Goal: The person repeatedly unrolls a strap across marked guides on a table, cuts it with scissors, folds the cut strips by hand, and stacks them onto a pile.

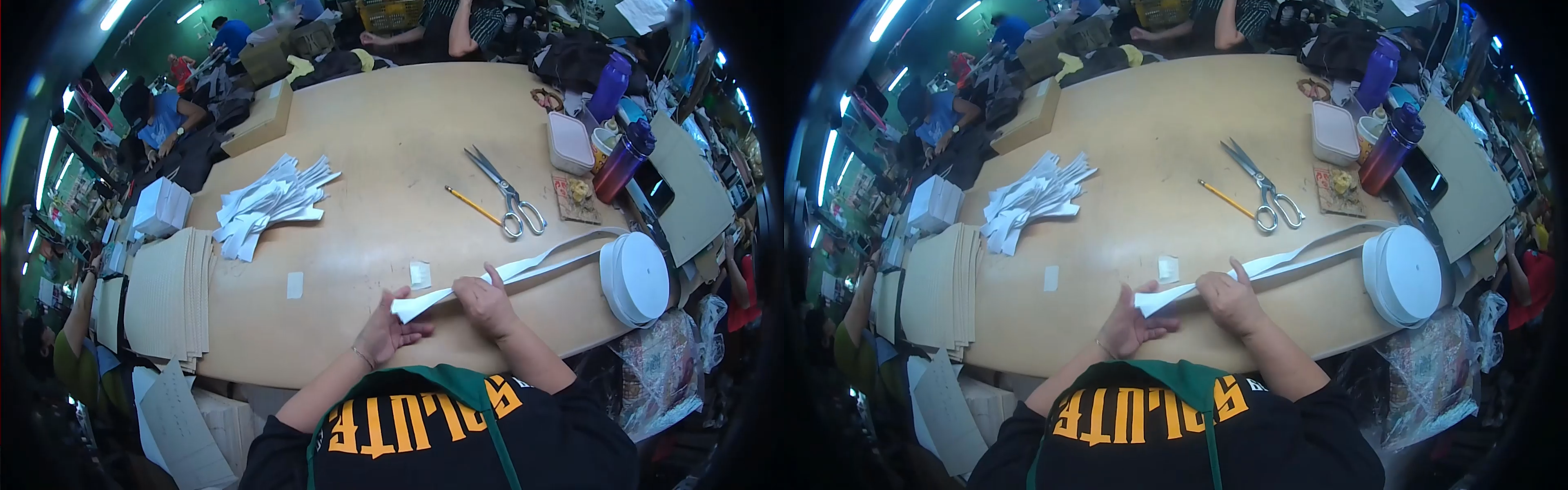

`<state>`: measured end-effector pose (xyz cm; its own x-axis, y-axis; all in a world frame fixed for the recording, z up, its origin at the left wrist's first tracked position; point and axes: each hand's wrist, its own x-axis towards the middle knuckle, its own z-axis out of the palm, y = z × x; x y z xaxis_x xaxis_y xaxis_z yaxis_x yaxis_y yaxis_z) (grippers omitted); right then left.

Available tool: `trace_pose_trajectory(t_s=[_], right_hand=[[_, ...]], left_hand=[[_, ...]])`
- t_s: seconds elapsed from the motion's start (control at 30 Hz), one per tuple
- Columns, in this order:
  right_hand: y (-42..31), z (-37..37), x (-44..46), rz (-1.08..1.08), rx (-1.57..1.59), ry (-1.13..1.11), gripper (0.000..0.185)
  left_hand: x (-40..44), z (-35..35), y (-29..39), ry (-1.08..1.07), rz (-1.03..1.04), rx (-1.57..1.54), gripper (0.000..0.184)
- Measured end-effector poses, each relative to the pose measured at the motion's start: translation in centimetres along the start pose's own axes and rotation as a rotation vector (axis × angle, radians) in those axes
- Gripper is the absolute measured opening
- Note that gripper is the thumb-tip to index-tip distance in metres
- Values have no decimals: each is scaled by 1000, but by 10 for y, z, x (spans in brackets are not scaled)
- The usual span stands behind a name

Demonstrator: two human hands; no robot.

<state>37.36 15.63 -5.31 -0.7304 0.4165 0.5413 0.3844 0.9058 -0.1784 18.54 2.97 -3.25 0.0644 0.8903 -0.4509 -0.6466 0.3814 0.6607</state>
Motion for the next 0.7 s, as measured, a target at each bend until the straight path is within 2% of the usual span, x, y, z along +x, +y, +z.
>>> trace_pose_trajectory(t_s=[0.1,0.2,0.23,0.33,0.37,0.47,0.57,0.63,0.7], right_hand=[[-10,-4,-3,-76,22,38,12],[-19,-1,-12,-172,36,-1,11],[-26,-2,-12,-192,45,48,8],[-41,-6,-22,-219,105,-126,13],[-44,-1,-25,-234,91,-94,14],[-46,-5,-22,-206,75,-340,20],[-43,-10,-25,-82,185,-199,30],[-27,-32,-31,185,219,-235,45],[0,-58,-53,438,-13,46,59]], left_hand=[[0,5,9,27,-40,-87,69],[6,-23,-2,98,-28,67,54],[-1,-9,5,166,10,187,39],[-19,-10,9,64,-45,329,39],[-20,-15,7,36,-44,348,40],[-25,-15,4,40,-60,383,38],[-23,-19,3,83,-51,385,37],[-23,-22,4,98,-37,325,36],[-21,-25,3,96,-22,296,36]])
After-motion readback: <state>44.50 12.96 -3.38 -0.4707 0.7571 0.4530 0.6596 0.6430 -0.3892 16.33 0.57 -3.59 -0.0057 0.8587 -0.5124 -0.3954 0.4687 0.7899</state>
